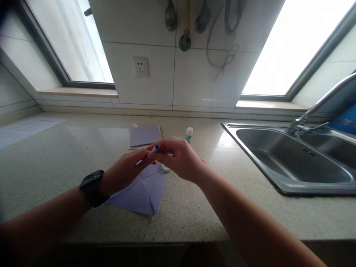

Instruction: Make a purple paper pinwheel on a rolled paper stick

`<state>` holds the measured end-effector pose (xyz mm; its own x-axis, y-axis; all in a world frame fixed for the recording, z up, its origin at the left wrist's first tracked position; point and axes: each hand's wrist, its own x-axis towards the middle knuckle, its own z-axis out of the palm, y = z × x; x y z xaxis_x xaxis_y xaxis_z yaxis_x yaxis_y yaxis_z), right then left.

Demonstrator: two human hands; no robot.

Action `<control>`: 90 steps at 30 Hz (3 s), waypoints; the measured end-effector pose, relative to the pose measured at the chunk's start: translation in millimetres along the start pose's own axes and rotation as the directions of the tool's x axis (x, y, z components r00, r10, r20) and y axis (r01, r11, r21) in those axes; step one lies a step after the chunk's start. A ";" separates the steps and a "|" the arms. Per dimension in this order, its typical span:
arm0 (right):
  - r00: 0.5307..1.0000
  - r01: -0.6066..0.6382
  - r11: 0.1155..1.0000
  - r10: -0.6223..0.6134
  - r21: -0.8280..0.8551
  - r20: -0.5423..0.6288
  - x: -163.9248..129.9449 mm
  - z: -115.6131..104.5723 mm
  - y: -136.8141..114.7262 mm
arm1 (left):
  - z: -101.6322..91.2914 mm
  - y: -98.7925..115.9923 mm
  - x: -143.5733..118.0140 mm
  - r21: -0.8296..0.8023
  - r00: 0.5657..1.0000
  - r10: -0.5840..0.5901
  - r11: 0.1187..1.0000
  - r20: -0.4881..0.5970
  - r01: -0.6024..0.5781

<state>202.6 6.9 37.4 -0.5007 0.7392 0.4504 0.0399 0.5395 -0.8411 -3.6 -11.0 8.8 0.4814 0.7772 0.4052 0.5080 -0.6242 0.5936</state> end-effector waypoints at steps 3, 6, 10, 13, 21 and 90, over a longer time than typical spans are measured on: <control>0.985 0.158 0.960 -0.170 -0.231 -0.035 -0.7 5.1 -8.8 | 2.4 -6.3 -3.5 -0.022 0.996 0.034 0.999 -0.087 -0.037; 0.972 0.197 0.925 -0.228 -0.323 -0.058 -2.6 10.4 -10.2 | 4.4 -11.4 -6.9 0.013 0.989 0.049 0.999 -0.140 -0.048; 0.975 0.173 0.937 -0.206 -0.304 -0.079 -4.4 16.4 -2.1 | 6.5 -13.6 -10.4 0.043 0.990 0.034 0.999 -0.140 -0.028; 0.972 0.166 0.936 -0.208 -0.310 -0.107 -4.0 18.8 3.3 | 7.4 -8.8 -11.1 0.028 0.994 0.030 0.999 -0.107 -0.027; 0.975 0.142 0.966 -0.174 -0.215 -0.138 -1.0 12.4 7.7 | 12.2 8.5 -9.8 -0.386 0.988 -0.147 0.914 -0.037 0.122; 0.967 -0.084 0.927 0.165 0.366 -0.194 -9.9 -16.9 38.3 | 7.1 17.4 -12.1 -0.298 0.955 -0.286 0.907 0.080 0.297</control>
<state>223.8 27.1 5.8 -0.3101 0.8819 0.3552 -0.2371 0.2901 -0.9272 4.4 -31.8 9.3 0.3714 0.9143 0.1614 0.3913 -0.3118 0.8658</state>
